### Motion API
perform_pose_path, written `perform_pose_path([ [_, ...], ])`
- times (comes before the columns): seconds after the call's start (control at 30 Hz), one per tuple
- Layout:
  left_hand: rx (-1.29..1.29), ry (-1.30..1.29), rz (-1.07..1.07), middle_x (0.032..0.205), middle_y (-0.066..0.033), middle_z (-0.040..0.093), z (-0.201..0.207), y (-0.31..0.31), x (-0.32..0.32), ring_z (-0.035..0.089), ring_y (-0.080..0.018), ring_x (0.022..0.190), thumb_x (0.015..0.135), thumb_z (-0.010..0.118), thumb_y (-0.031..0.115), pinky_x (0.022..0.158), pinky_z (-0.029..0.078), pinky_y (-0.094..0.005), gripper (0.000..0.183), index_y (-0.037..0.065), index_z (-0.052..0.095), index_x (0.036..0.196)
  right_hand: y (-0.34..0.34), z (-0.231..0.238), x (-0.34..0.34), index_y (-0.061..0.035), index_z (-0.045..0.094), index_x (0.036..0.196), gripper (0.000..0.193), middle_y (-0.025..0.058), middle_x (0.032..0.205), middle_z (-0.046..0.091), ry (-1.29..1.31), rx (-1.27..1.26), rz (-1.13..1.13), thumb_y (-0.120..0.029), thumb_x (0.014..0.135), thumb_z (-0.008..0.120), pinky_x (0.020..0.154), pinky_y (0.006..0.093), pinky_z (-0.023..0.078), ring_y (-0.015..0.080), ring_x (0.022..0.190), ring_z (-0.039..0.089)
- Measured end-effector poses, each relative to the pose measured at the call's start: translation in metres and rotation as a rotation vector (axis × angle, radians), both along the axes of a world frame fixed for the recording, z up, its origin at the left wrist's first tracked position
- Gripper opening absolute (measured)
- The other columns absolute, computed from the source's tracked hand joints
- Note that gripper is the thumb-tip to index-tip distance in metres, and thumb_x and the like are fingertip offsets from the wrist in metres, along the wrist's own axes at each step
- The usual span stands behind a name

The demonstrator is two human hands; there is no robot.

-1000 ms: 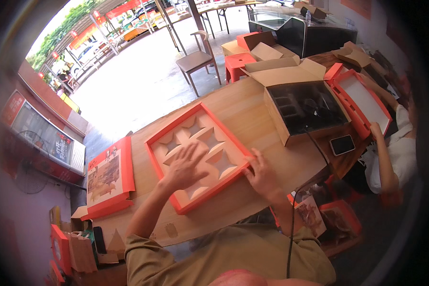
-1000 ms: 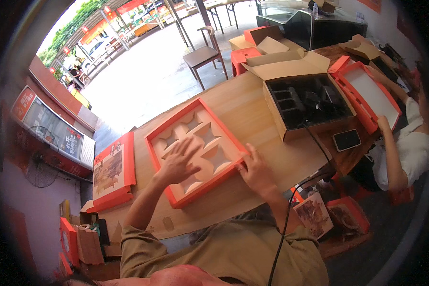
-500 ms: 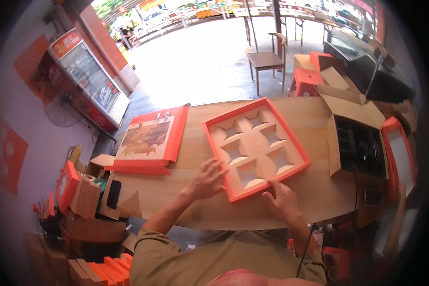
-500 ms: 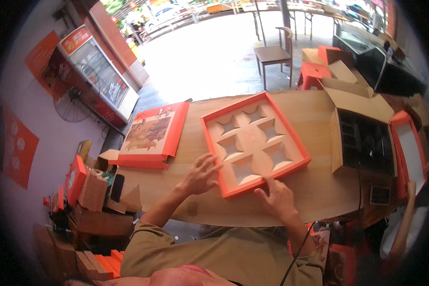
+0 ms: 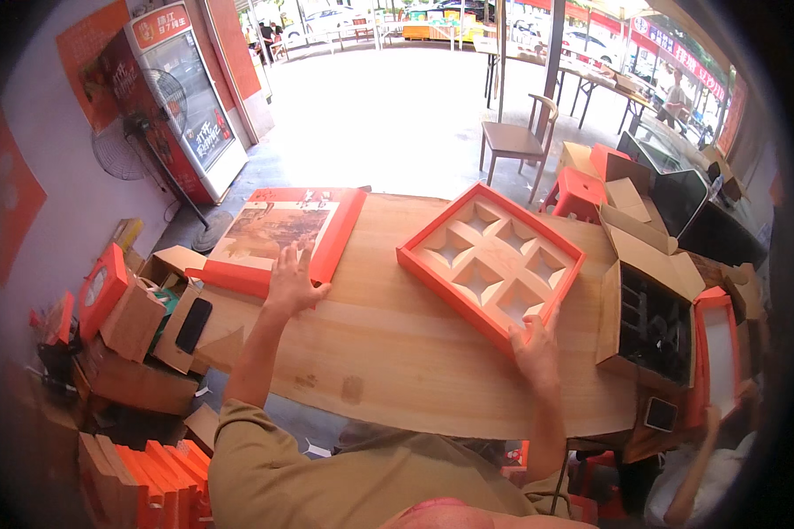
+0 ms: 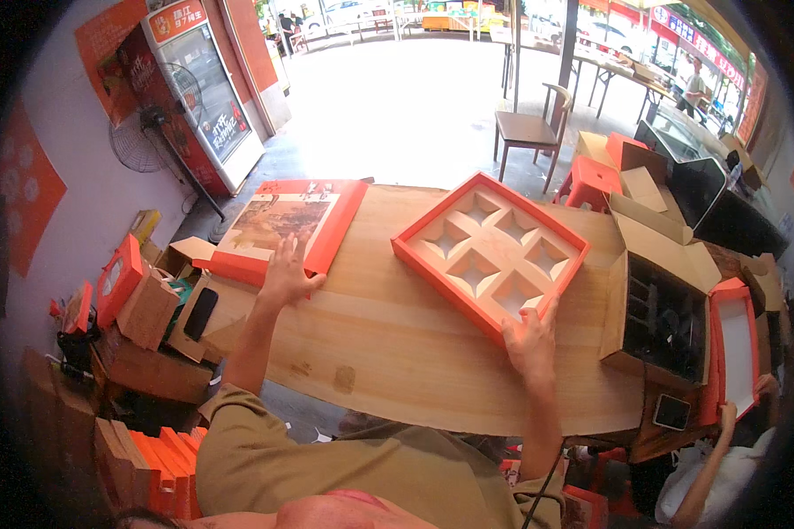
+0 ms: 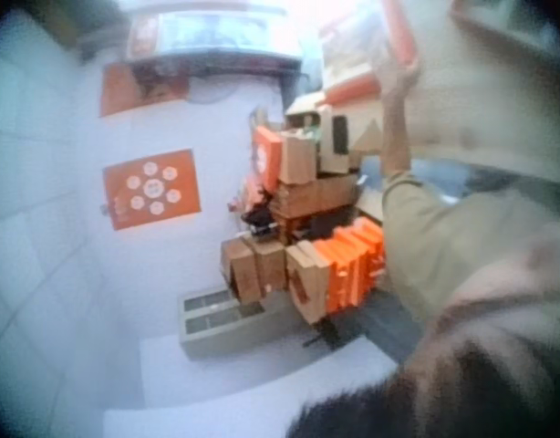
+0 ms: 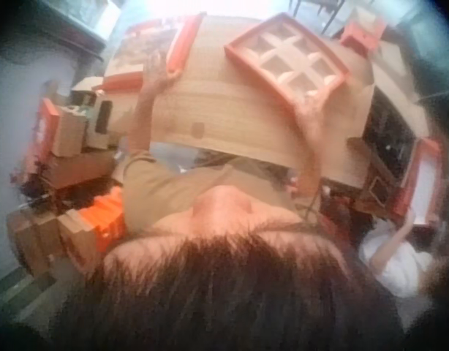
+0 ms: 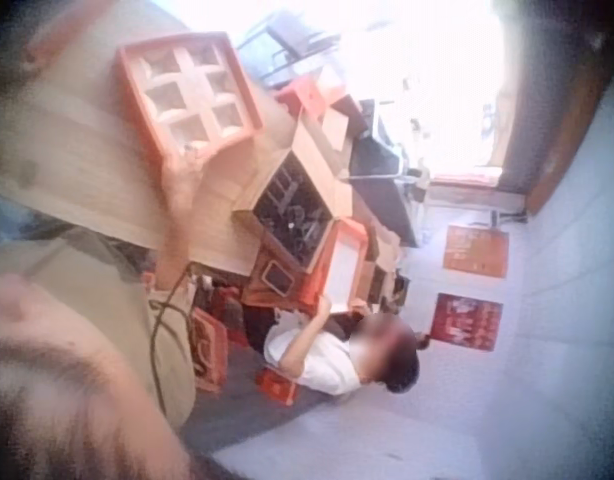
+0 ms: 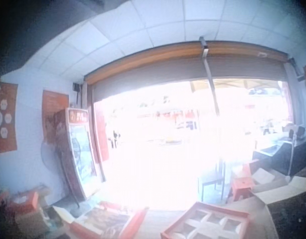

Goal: The person assembles cardboard gift boxes by folding the edges to form a base, inserting a wooden divider insert, and placing packaged items into the compartments.

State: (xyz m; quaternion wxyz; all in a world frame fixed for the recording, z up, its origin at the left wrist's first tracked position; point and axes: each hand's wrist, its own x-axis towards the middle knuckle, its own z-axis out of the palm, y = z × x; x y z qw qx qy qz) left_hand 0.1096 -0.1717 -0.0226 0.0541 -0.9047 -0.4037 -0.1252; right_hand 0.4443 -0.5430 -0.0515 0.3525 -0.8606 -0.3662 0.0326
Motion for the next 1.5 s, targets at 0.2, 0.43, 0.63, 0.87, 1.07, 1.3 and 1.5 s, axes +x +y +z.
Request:
perform_pose_path([
  [0.2, -0.206, 0.235, 0.16, 0.133, -0.0297, 0.06, -0.022, 0.019, 0.017, 0.062, -0.042, 0.123, 0.088, 0.076, 0.045, 0.096, 0.056, -0.0492, 0.083, 0.01, 0.041, 0.155, 0.0, -0.007, 0.033, 0.0013, 0.072, 0.108, 0.036, 0.043, 0.159, 0.028, -0.077, 0.094, 0.173, -0.031, 0.093, 0.069, 0.114, 0.0478, 0.043, 0.0515, 0.143, 0.044],
  [0.43, 0.032, 0.345, -0.215, 0.09, -0.0193, 0.075, -0.037, 0.059, 0.01, 0.076, -0.035, 0.084, 0.089, 0.071, 0.028, 0.074, 0.06, -0.0483, 0.065, 0.008, 0.051, 0.147, 0.007, -0.026, 0.069, -0.0017, 0.071, 0.112, 0.029, 0.0273, 0.156, 0.044, -0.144, 0.291, 0.126, -0.025, 0.096, 0.066, 0.109, 0.0461, 0.048, 0.0452, 0.137, 0.053],
  [0.63, 0.259, 0.281, -0.136, 0.088, -0.0175, 0.076, -0.02, 0.059, 0.013, 0.076, -0.0338, 0.078, 0.089, 0.065, 0.018, 0.07, 0.06, -0.0466, 0.039, 0.006, 0.06, 0.126, 0.0, -0.039, 0.063, -0.0016, 0.067, 0.124, 0.036, 0.0225, 0.149, 0.051, -0.092, 0.385, 0.131, -0.029, 0.101, 0.061, 0.11, 0.0465, 0.047, 0.0416, 0.136, 0.053],
  [0.87, 0.258, 0.242, 0.15, 0.096, -0.0213, 0.077, 0.135, 0.078, 0.008, 0.077, -0.0354, 0.091, 0.097, 0.058, 0.021, 0.083, 0.061, -0.0463, 0.022, 0.005, 0.073, 0.102, -0.003, -0.041, 0.06, -0.0032, 0.064, 0.129, 0.038, 0.023, 0.149, 0.049, -0.06, 0.394, 0.141, -0.031, 0.103, 0.058, 0.113, 0.0466, 0.044, 0.041, 0.139, 0.05],
  [1.07, 0.344, 0.225, 0.066, 0.091, -0.0205, 0.077, 0.174, 0.079, 0.023, 0.077, -0.0365, 0.089, 0.101, 0.05, 0.015, 0.078, 0.062, -0.0486, 0.023, 0.005, 0.071, 0.103, -0.007, -0.041, 0.061, -0.0042, 0.063, 0.131, 0.038, 0.0218, 0.151, 0.048, -0.021, 0.381, 0.142, -0.03, 0.103, 0.058, 0.114, 0.0462, 0.043, 0.04, 0.14, 0.049],
  [1.3, 0.289, -0.055, -0.129, 0.081, -0.022, 0.073, 0.116, 0.069, 0.017, 0.074, -0.041, 0.076, 0.102, 0.055, 0.021, 0.069, 0.06, -0.0518, 0.019, 0.007, 0.069, 0.104, -0.005, -0.048, 0.063, -0.0038, 0.063, 0.13, 0.036, 0.0215, 0.151, 0.048, -0.045, 0.403, 0.114, -0.025, 0.101, 0.059, 0.116, 0.0467, 0.041, 0.0393, 0.14, 0.049],
  [1.5, 0.264, -0.199, -0.174, 0.082, -0.0229, 0.073, 0.111, 0.068, -0.01, 0.073, -0.0413, 0.077, 0.103, 0.057, 0.022, 0.067, 0.059, -0.0526, 0.021, 0.008, 0.07, 0.111, 0.028, 0.019, 0.017, -0.0064, 0.069, 0.117, 0.026, 0.0188, 0.137, 0.058, -0.535, 0.33, 0.141, -0.015, 0.093, 0.066, 0.111, 0.0477, 0.044, 0.0362, 0.131, 0.055],
])
